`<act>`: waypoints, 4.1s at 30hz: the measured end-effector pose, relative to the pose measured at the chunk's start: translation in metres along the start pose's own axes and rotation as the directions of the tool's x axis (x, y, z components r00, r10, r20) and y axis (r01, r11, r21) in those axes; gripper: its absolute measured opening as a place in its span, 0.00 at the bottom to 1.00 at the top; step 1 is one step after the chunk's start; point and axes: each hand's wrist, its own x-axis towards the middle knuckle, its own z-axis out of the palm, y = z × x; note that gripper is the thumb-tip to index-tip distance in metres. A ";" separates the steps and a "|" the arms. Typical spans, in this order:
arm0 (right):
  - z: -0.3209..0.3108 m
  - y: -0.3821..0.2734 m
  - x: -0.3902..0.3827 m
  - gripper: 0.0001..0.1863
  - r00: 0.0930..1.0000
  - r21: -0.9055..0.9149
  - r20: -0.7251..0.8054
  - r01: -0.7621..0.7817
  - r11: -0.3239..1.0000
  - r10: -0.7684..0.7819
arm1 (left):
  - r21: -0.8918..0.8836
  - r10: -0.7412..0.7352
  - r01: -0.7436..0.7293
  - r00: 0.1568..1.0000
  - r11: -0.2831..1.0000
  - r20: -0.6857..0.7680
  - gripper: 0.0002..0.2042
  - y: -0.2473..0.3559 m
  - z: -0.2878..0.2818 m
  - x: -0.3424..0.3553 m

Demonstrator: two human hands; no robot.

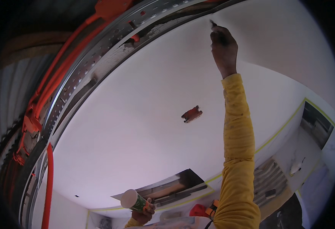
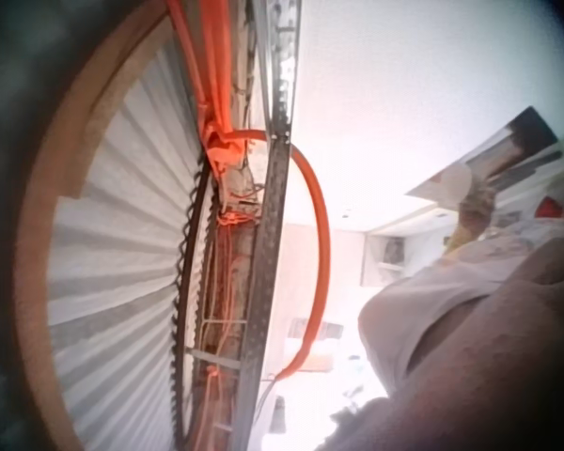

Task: The person paints a white ceiling using a paintbrush and a paper cup containing white paint. They repeatedly dip the brush into the cup and apply paint along the ceiling edge near exposed red conduit and metal framing. The camera is head-mounted and shows the hands and ceiling throughout.

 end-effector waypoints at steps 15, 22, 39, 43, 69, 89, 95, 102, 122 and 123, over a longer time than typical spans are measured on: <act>0.072 -0.049 -0.087 0.04 0.925 0.012 0.341 0.176 0.984 -0.169 | 0.008 -0.028 0.028 0.999 1.000 0.031 0.23 0.013 0.000 0.030; 0.063 -0.027 -0.048 0.09 0.973 -0.565 0.229 0.111 0.817 0.026 | 0.011 -0.018 0.018 1.000 1.000 0.017 0.23 0.014 -0.001 0.025; 0.119 -0.039 -0.136 0.08 0.785 -0.054 0.619 0.019 0.998 0.018 | 0.147 0.071 -0.078 0.996 0.986 0.051 0.24 0.010 0.023 0.042; 0.094 -0.060 -0.107 0.05 0.908 -0.027 0.406 -0.101 0.994 0.104 | 0.135 -0.010 -0.007 0.992 0.991 0.127 0.26 0.009 0.041 0.051; 0.008 -0.008 0.018 0.09 0.974 -0.589 0.033 0.201 0.783 -0.226 | 0.255 0.230 -0.223 0.973 0.941 0.003 0.27 0.059 -0.002 0.034; 0.073 -0.117 -0.257 0.14 0.070 -0.233 0.957 -0.397 0.888 0.282 | 0.399 -0.022 0.000 0.999 0.917 0.050 0.30 0.051 0.031 0.116; 0.097 -0.127 -0.310 0.12 0.119 -0.101 0.990 0.198 0.975 0.078 | 0.380 0.050 -0.052 0.999 0.924 0.016 0.29 0.042 0.029 0.115; 0.111 -0.144 -0.296 0.10 0.057 -0.462 0.878 -0.155 0.873 0.475 | 0.356 0.108 -0.119 0.993 0.927 0.053 0.29 0.042 0.034 0.106; 0.029 -0.093 -0.265 0.08 0.131 -0.310 0.693 -0.833 0.458 0.708 | 0.378 0.062 -0.155 0.967 0.913 0.245 0.27 0.030 0.059 0.114; 0.012 -0.085 -0.277 0.09 0.157 -0.233 0.646 -0.892 0.388 0.747 | 0.377 0.075 -0.170 0.965 0.911 0.253 0.27 0.028 0.063 0.114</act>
